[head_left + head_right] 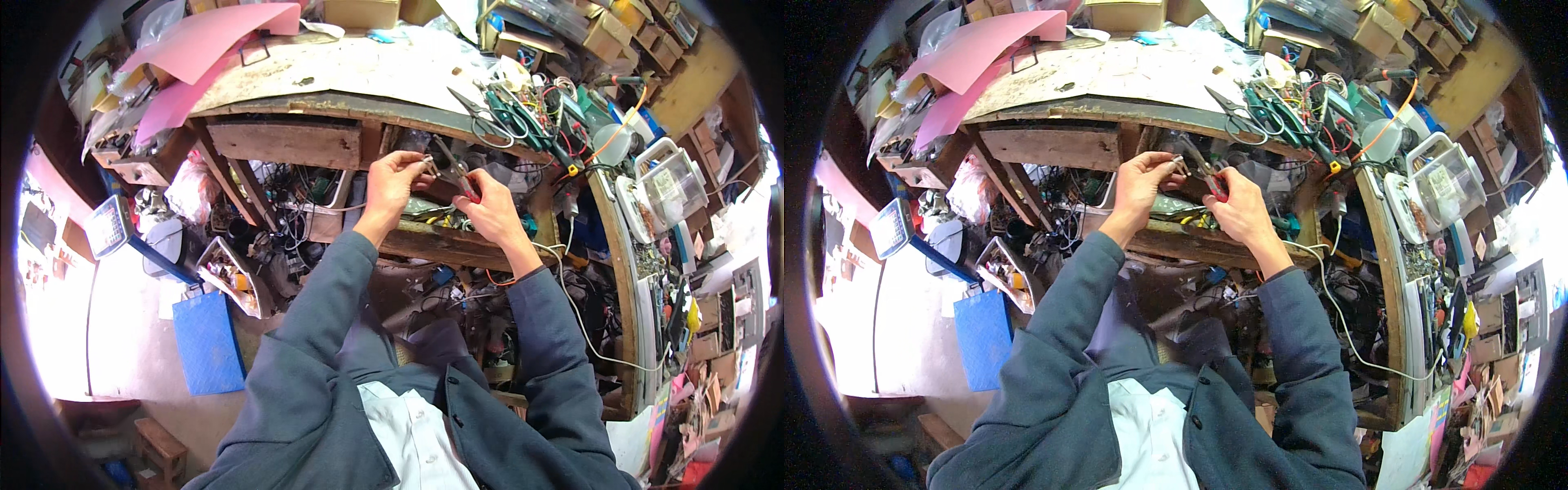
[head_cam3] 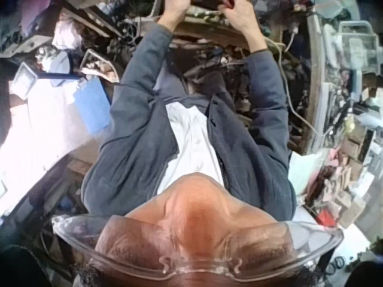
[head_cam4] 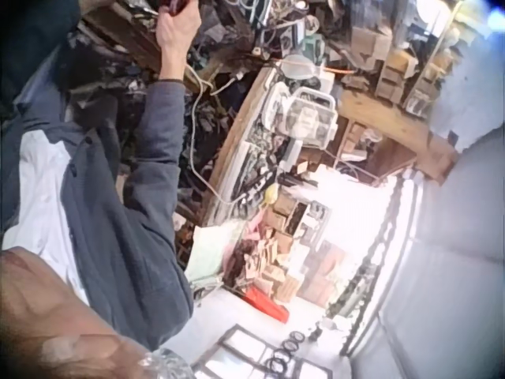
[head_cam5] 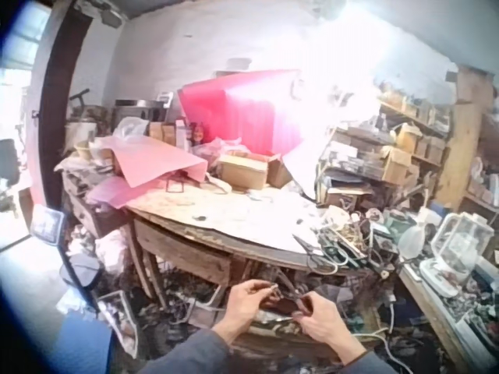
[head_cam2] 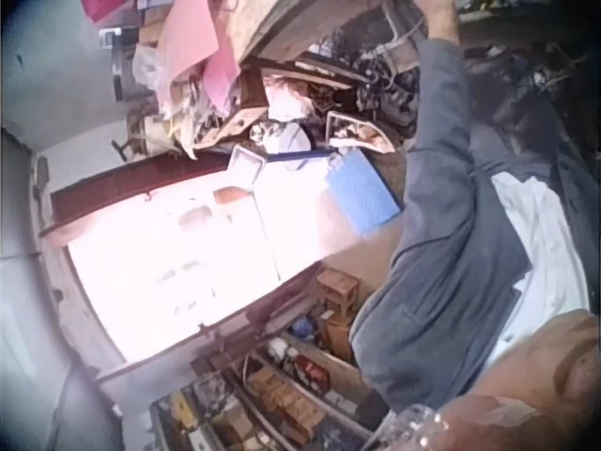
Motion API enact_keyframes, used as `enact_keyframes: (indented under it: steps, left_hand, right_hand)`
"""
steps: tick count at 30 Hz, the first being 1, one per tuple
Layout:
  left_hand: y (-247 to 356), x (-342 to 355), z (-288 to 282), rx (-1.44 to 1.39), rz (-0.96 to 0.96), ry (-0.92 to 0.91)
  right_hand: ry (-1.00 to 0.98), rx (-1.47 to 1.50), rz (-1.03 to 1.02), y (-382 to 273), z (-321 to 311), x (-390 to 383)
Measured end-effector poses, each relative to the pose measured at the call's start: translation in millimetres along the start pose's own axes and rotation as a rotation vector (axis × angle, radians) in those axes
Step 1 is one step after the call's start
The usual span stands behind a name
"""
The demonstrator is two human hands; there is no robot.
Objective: The person strips insulation from a white wire using a yellow utility knife and then uses red-handled pliers to cut and twist the exposed conductors. The person works at a cluttered workbench with various tools and electronic components visible.
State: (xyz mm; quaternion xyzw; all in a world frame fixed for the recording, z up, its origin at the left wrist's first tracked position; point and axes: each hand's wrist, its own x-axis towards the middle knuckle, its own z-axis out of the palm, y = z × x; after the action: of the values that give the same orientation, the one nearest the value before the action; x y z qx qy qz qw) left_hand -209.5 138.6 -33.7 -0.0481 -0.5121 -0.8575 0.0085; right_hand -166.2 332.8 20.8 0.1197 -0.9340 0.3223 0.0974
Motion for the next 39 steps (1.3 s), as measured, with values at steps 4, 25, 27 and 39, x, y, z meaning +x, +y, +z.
enact_keyframes:
  steps: [4,25,27,39]
  left_hand:
    - [2,-2,1,-0.041,0.011,0.025]
    - [6,-1,-6,-0.023,0.023,0.042]
    - [5,0,-7,-0.016,0.020,0.026]
    - [11,-4,-3,-0.001,-0.002,-0.048]
  right_hand:
    - [-0.053,-0.147,-0.062,-3,-13,-6]
    - [-0.124,-0.576,0.200,46,-13,12]
    - [-0.015,-0.724,0.138,56,-10,7]
    - [-0.235,-0.380,-0.365,26,22,17]
